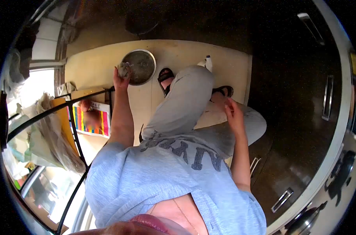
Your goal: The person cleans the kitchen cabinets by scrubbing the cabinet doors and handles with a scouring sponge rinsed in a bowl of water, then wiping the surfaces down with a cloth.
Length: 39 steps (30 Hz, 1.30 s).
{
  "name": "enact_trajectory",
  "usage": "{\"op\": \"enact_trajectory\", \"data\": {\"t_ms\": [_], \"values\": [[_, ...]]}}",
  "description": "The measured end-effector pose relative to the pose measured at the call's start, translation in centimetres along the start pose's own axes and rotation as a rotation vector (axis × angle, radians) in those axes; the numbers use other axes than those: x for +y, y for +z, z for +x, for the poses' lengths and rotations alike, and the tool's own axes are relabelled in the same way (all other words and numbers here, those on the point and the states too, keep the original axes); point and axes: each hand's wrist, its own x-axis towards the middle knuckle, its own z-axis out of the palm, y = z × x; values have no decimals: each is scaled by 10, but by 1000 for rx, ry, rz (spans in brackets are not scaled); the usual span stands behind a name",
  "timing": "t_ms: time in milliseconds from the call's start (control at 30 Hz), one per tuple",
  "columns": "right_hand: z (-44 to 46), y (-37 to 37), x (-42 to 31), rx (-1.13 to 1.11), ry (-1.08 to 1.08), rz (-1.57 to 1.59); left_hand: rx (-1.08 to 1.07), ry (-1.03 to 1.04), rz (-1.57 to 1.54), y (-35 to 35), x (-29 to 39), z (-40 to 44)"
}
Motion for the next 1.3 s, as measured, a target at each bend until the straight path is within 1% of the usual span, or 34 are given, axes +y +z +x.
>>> {"op": "enact_trajectory", "data": {"t_ms": [33,67,133,200,267,333,400,467,533,633,733,767,867,967,1067,1100,1167,1267,1300], "values": [[-7,-4,-5,10,4,14,-123,-66,-60,9,-2,2],[-8,-3,-14,25,18,25,27,17,14,13,-1,8],[-20,-6,-18,44,48,43,290,173,176,55,-16,-6],[-18,-2,-20,27,85,44,-208,-163,-211,0,20,14],[-32,-3,-22,73,41,81,241,117,42,32,10,7],[-33,1,-22,109,-32,133,213,102,17,70,-3,-14],[-36,-6,-24,92,-11,153,-463,-189,57,48,7,-8],[-39,-6,-22,97,-28,166,56,5,-153,21,22,14],[-38,-2,-12,121,-83,166,77,0,119,6,31,28],[-41,-5,-12,147,-114,137,279,-66,8,8,35,36],[-43,-1,-7,182,-151,105,327,32,96,16,27,32],[-43,-1,-6,189,-162,96,301,-75,43,-20,45,54],[-46,0,-4,213,-179,74,619,29,-35,8,34,50],[-48,-2,-8,196,-139,50,564,61,53,5,31,53],[-45,0,-7,176,-151,3,775,167,156,19,24,57],[-45,0,-7,176,-156,1,793,166,175,16,24,58],[-43,2,-8,176,-165,-1,764,106,238,-21,43,79],[-40,5,-6,187,-166,-31,679,-22,510,-111,99,137],[-39,5,-8,177,-152,-16,671,-33,499,-76,79,112]]}}
